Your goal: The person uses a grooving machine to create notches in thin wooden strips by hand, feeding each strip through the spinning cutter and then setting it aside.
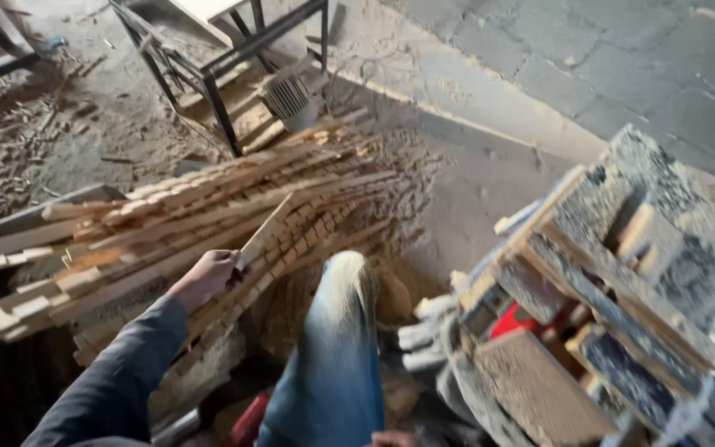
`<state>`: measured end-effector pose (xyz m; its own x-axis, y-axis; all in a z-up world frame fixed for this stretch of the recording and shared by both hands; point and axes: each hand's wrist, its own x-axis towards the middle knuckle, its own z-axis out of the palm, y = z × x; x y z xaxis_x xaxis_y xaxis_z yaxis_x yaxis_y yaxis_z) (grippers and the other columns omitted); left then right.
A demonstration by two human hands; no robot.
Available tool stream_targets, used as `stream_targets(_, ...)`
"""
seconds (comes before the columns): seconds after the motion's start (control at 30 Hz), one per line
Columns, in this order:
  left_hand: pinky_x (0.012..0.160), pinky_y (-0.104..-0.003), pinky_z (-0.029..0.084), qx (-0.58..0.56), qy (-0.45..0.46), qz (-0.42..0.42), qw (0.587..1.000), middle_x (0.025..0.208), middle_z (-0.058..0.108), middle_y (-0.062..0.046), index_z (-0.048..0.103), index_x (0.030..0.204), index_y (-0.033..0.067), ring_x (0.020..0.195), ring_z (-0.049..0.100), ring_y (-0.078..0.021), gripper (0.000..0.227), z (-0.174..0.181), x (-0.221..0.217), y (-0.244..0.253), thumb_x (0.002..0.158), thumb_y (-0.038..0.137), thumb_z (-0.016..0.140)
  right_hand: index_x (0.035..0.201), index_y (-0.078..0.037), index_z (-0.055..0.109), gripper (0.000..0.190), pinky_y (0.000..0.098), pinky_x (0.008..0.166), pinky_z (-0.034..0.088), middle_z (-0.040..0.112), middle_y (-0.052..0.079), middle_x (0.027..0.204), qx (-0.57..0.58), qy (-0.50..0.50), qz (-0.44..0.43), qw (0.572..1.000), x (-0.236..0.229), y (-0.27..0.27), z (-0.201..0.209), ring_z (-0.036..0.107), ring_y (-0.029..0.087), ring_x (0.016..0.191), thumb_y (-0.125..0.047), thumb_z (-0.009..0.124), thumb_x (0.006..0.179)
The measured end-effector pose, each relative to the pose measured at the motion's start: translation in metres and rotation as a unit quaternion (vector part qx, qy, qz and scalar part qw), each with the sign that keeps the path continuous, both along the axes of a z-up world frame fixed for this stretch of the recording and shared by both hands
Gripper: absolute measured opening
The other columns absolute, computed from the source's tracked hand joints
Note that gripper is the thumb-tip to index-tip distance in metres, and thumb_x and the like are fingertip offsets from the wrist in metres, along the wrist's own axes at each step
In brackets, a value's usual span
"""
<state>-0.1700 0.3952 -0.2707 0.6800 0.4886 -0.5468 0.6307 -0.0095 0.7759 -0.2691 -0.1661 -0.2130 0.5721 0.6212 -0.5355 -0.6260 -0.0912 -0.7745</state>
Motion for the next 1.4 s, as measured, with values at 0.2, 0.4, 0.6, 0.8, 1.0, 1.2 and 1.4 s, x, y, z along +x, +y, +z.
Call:
stream_targets(0.2, 0.079, -0.034, 0.056, -0.309, -0.172, 0.007, 0.935, 0.113, 0.075, -0.026, 0.063, 0.132, -0.0088, 0.086, 0.068, -0.0272, 0.038, 0.164, -0.076, -0.120, 0.107, 0.019, 0.053, 0.111, 0.005, 0.077, 0.030, 0.0264, 0.070, 0.064, 0.088, 0.023, 0.087, 0.043, -0.225, -0.219, 0.948, -0.053, 0.061, 0.140, 0.083, 0.020, 0.074, -0.005, 0.082, 0.083)
stream_targets(0.4, 0.087, -0.035, 0.059, -0.446, -0.231, -0.041, 0.864, 0.121, 0.072, -0.023, 0.054, 0.148, -0.0023, 0.095, 0.071, -0.0258, 0.055, 0.202, -0.103, -0.208, 0.094, 0.004, 0.063, 0.113, 0.003, 0.075, 0.034, 0.0307, 0.081, 0.065, 0.085, 0.021, 0.096, 0.026, -0.217, -0.197, 0.956, -0.049, 0.069, 0.210, 0.081, 0.021, 0.086, -0.018, 0.081, 0.087)
stream_targets(0.6, 0.087, -0.035, 0.057, -0.442, -0.216, -0.166, 0.855, 0.117, 0.074, -0.018, 0.056, 0.145, -0.0044, 0.097, 0.071, -0.0238, 0.062, 0.215, -0.107, -0.251, 0.087, 0.005, 0.075, 0.111, 0.000, 0.073, 0.030, 0.0284, 0.079, 0.065, 0.082, 0.013, 0.101, 0.001, -0.307, -0.164, 0.938, -0.030, 0.082, 0.243, 0.078, 0.016, 0.085, -0.023, 0.074, 0.093)
stream_targets(0.8, 0.092, -0.037, 0.061, -0.399, -0.264, -0.177, 0.860, 0.114, 0.076, -0.015, 0.068, 0.123, -0.0005, 0.102, 0.073, -0.0236, 0.035, 0.224, -0.106, -0.276, 0.092, 0.014, 0.074, 0.112, -0.006, 0.074, 0.021, 0.0293, 0.073, 0.062, 0.078, 0.006, 0.089, -0.095, -0.347, -0.178, 0.916, -0.018, 0.100, 0.224, 0.075, 0.015, 0.078, -0.020, 0.066, 0.098)
stream_targets(1.0, 0.086, -0.038, 0.066, -0.338, -0.276, -0.160, 0.886, 0.105, 0.072, -0.014, 0.072, 0.098, -0.0038, 0.094, 0.074, -0.0261, 0.018, 0.204, -0.111, -0.292, 0.090, 0.011, 0.077, 0.119, -0.010, 0.067, 0.023, 0.0329, 0.066, 0.065, 0.073, 0.008, 0.105, -0.169, -0.436, -0.216, 0.857, -0.019, 0.117, 0.187, 0.075, 0.020, 0.086, -0.023, 0.065, 0.100)
stream_targets(1.2, 0.089, -0.038, 0.066, -0.281, -0.189, -0.130, 0.932, 0.098, 0.080, -0.014, 0.076, 0.110, -0.0004, 0.093, 0.077, -0.0247, 0.020, 0.203, -0.117, -0.301, 0.091, 0.004, 0.075, 0.119, -0.012, 0.071, 0.025, 0.0386, 0.072, 0.060, 0.073, 0.007, 0.106, -0.216, -0.441, -0.228, 0.841, -0.018, 0.121, 0.163, 0.072, 0.023, 0.084, -0.027, 0.064, 0.100)
stream_targets(1.4, 0.080, -0.032, 0.056, -0.349, -0.263, -0.149, 0.887, 0.105, 0.071, -0.017, 0.070, 0.113, -0.0068, 0.094, 0.067, -0.0235, 0.017, 0.190, -0.121, -0.305, 0.101, -0.003, 0.058, 0.120, -0.007, 0.069, 0.031, 0.0345, 0.074, 0.061, 0.068, 0.007, 0.099, -0.213, -0.453, -0.251, 0.828, -0.017, 0.117, 0.148, 0.071, 0.020, 0.083, -0.028, 0.070, 0.097)
